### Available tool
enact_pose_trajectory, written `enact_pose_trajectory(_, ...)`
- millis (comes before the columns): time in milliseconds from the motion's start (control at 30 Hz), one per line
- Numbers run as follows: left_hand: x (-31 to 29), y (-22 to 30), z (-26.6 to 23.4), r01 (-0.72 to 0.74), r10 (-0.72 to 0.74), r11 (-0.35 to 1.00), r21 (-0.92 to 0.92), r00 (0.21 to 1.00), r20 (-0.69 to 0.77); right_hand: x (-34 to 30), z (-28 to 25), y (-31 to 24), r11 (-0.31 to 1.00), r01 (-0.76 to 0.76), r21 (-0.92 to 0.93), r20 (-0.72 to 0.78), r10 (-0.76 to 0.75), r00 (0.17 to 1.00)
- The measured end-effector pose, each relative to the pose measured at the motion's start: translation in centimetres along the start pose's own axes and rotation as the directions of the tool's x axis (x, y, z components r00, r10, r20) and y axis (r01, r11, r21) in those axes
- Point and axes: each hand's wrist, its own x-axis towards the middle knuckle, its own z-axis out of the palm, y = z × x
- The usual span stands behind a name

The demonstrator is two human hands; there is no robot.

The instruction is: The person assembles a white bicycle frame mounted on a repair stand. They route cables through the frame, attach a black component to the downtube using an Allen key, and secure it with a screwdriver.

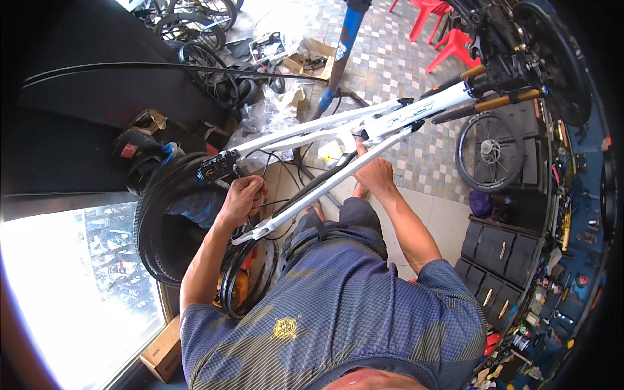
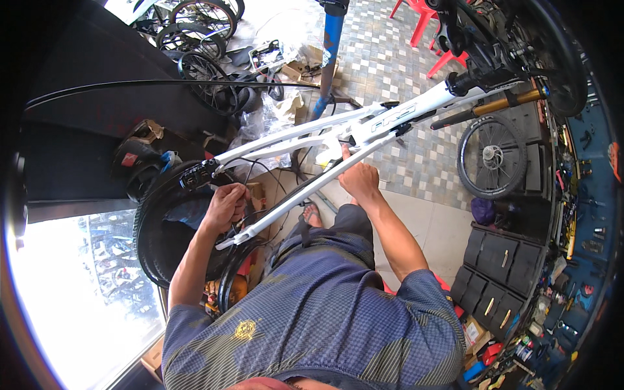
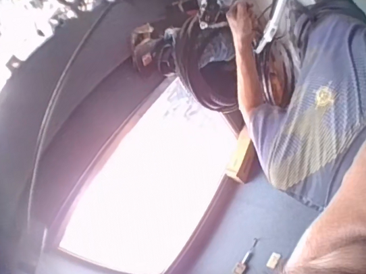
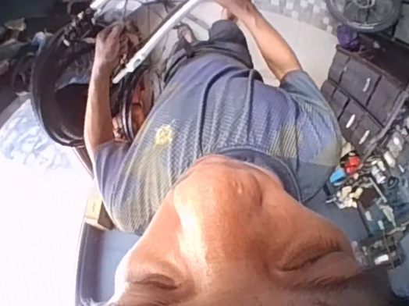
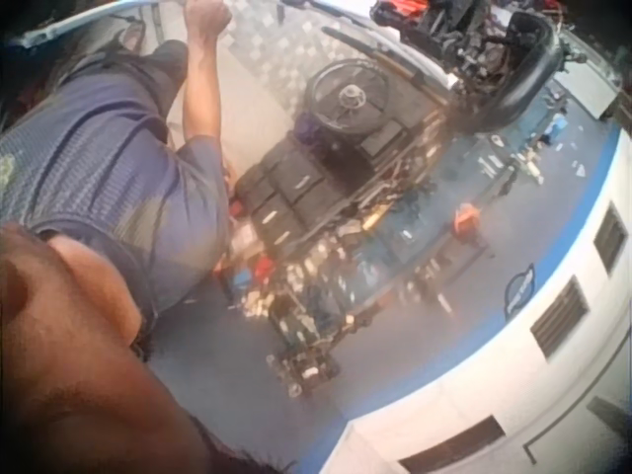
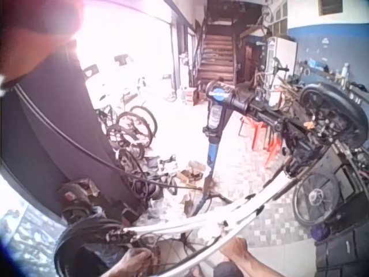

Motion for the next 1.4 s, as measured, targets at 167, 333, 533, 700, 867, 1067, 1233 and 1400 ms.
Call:
enact_pose_trajectory(167,2.1,1.0,2.4,-0.073,0.076,0.986,0.149,0.997,-0.019,-0.3,-1.6,-0.8,1.0,-0.027,0.002,0.069,0.027,0.997)
enact_pose_trajectory(333,3.1,2.6,3.7,0.057,-0.058,0.996,-0.067,0.998,-0.01,-1.0,-1.6,-0.3,0.999,-0.038,0.003,0.064,0.038,0.997)
enact_pose_trajectory(533,3.6,0.9,1.5,0.013,-0.035,0.985,-0.174,0.992,-0.123,-1.0,-1.5,-0.8,0.999,-0.028,0.02,0.014,0.028,1.0)
enact_pose_trajectory(700,2.1,1.3,0.4,-0.01,0.006,0.999,-0.042,0.994,-0.11,-1.5,-1.5,-0.3,0.998,-0.029,0.055,0.015,0.028,0.999)
enact_pose_trajectory(867,5.6,0.8,0.3,0.03,-0.034,0.999,-0.029,0.984,-0.175,-1.3,-1.9,-1.1,0.996,-0.044,0.078,0.015,0.043,0.999)
enact_pose_trajectory(1067,6.6,0.4,0.8,0.015,-0.033,0.991,-0.131,0.989,-0.142,-1.0,-1.7,-1.0,0.994,-0.047,0.099,0.019,0.046,0.999)
enact_pose_trajectory(1233,2.3,1.1,-0.3,0.027,-0.033,0.997,-0.078,0.996,-0.08,-1.6,-2.1,-0.9,0.989,-0.057,0.133,-0.021,0.061,0.998)
enact_pose_trajectory(1400,3.9,1.1,-0.6,0.01,-0.013,0.999,-0.036,0.997,-0.075,-1.4,-1.1,-0.7,0.993,-0.042,0.113,0.003,0.042,0.999)
